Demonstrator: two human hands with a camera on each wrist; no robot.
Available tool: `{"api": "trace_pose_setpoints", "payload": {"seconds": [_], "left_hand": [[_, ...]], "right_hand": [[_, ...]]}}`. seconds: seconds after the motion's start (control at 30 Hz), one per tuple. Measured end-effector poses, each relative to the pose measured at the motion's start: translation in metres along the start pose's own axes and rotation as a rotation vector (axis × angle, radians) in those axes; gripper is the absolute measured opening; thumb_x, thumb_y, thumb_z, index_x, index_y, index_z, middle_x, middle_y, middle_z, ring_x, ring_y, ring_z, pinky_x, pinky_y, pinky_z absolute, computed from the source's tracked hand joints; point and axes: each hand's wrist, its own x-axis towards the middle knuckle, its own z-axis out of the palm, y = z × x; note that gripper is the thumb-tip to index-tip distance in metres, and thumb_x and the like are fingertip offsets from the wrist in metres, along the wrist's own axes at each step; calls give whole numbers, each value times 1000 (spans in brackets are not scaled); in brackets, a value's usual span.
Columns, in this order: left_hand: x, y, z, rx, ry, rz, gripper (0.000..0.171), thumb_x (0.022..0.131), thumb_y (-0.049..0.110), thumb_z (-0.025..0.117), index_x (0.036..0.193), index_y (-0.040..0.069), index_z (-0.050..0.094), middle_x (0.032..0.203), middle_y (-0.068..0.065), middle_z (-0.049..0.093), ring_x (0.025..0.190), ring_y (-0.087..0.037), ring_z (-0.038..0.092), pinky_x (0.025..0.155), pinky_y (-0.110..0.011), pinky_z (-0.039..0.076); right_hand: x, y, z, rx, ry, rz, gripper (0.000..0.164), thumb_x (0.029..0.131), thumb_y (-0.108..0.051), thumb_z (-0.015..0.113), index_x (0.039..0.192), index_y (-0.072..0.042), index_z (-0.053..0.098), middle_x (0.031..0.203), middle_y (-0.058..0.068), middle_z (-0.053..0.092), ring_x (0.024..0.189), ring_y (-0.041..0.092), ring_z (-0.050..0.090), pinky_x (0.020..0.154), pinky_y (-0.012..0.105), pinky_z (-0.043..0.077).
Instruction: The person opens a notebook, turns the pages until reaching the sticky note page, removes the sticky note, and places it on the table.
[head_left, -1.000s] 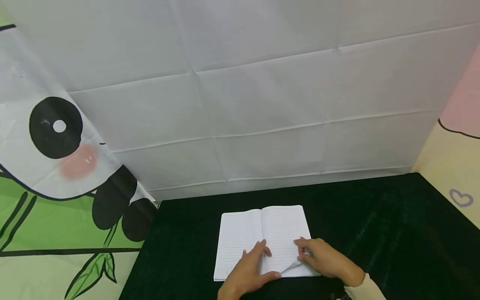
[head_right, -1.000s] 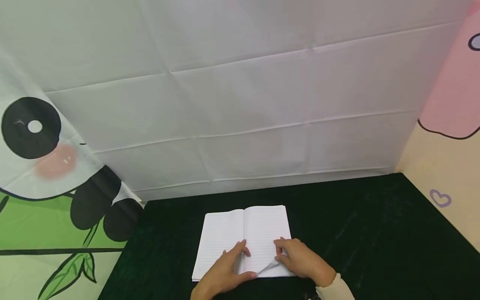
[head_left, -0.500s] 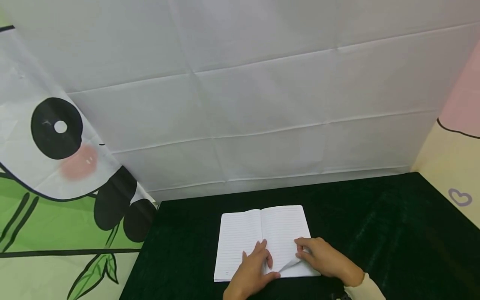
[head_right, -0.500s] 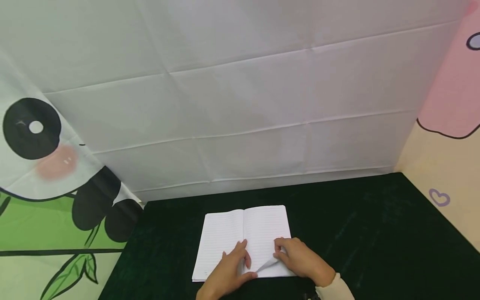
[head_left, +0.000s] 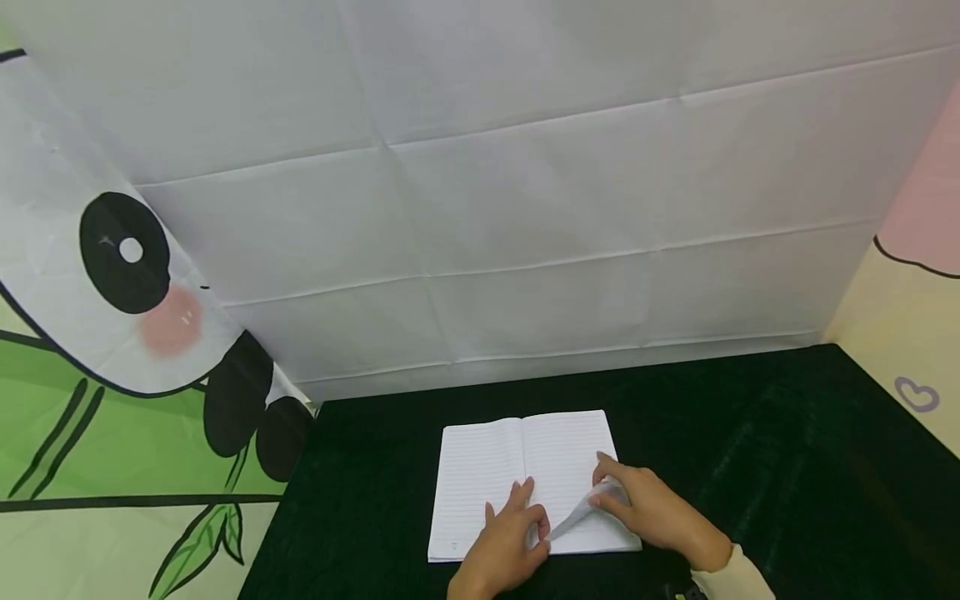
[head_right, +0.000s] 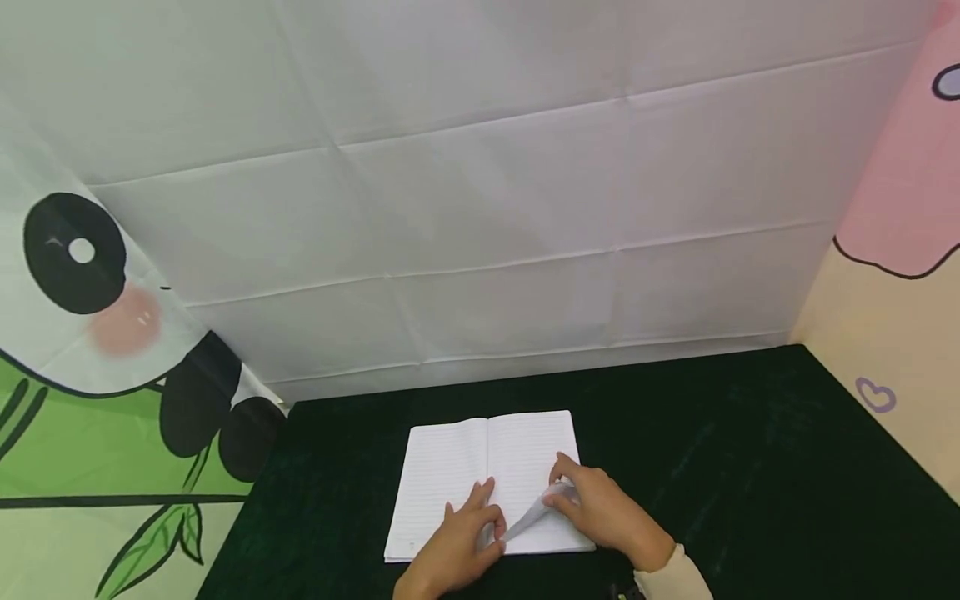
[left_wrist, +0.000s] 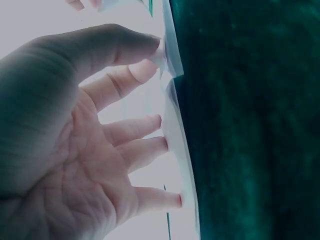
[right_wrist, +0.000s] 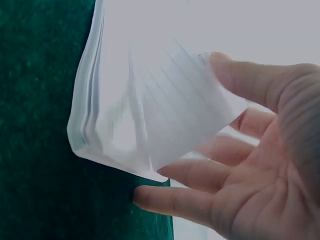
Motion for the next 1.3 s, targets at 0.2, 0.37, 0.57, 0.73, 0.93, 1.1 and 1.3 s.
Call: {"api": "trace_pose_setpoints", "payload": {"seconds": [0.2, 0.37, 0.57, 0.73, 0.93, 1.1, 1.3], "left_hand": [[1, 2, 0, 5, 43, 0, 19, 83, 17, 70, 73, 24, 56, 154, -16, 50, 145, -41, 43, 105, -81, 30], [2, 2, -1, 17, 87, -20, 16, 85, 18, 71, 74, 22, 60, 151, -13, 54, 142, -39, 49, 105, -78, 34], [3, 1, 0, -15, 114, -38, 18, 86, 16, 73, 73, 21, 60, 147, -13, 58, 139, -39, 52, 104, -77, 35], [3, 2, -1, -43, 135, -60, 22, 84, 13, 73, 71, 20, 56, 143, -13, 62, 137, -40, 54, 105, -76, 36], [13, 7, 1, -9, 189, -88, 22, 84, 15, 72, 74, 21, 54, 133, -9, 69, 127, -37, 62, 102, -65, 47], [13, 13, 3, -10, 221, -104, 18, 84, 16, 71, 77, 21, 55, 110, -3, 74, 88, -16, 65, 75, -37, 52], [12, 17, 5, -66, 326, -171, 19, 82, 15, 70, 72, 18, 53, 85, -2, 68, 75, -17, 59, 65, -32, 46]], "right_hand": [[-2, 0, 1, -3, 45, 42, 70, 88, -31, 77, 146, -10, 44, 164, 32, 19, 142, 51, 41, 109, 64, 41], [-3, 1, 3, 28, 10, 47, 97, 85, -28, 80, 159, -8, 22, 162, 31, 25, 141, 51, 43, 111, 64, 38], [-3, 1, 6, 55, 6, 76, 120, 80, -23, 84, 162, -11, -2, 160, 30, 31, 135, 47, 52, 109, 65, 41], [-3, 0, 7, 64, -24, 90, 125, 77, -22, 87, 162, -12, -5, 158, 30, 36, 134, 47, 53, 111, 64, 39], [3, 9, 0, 76, -84, 94, 122, 76, -24, 87, 161, -5, 1, 154, 30, 41, 140, 47, 46, 114, 64, 35], [-8, 10, -8, 38, -137, 108, 94, 79, -26, 85, 152, 4, 34, 148, 29, 50, 133, 41, 55, 111, 63, 40], [-19, 12, -16, 11, -167, 100, 69, 79, -24, 85, 137, 1, 57, 151, 26, 50, 139, 45, 48, 112, 65, 37]]}}
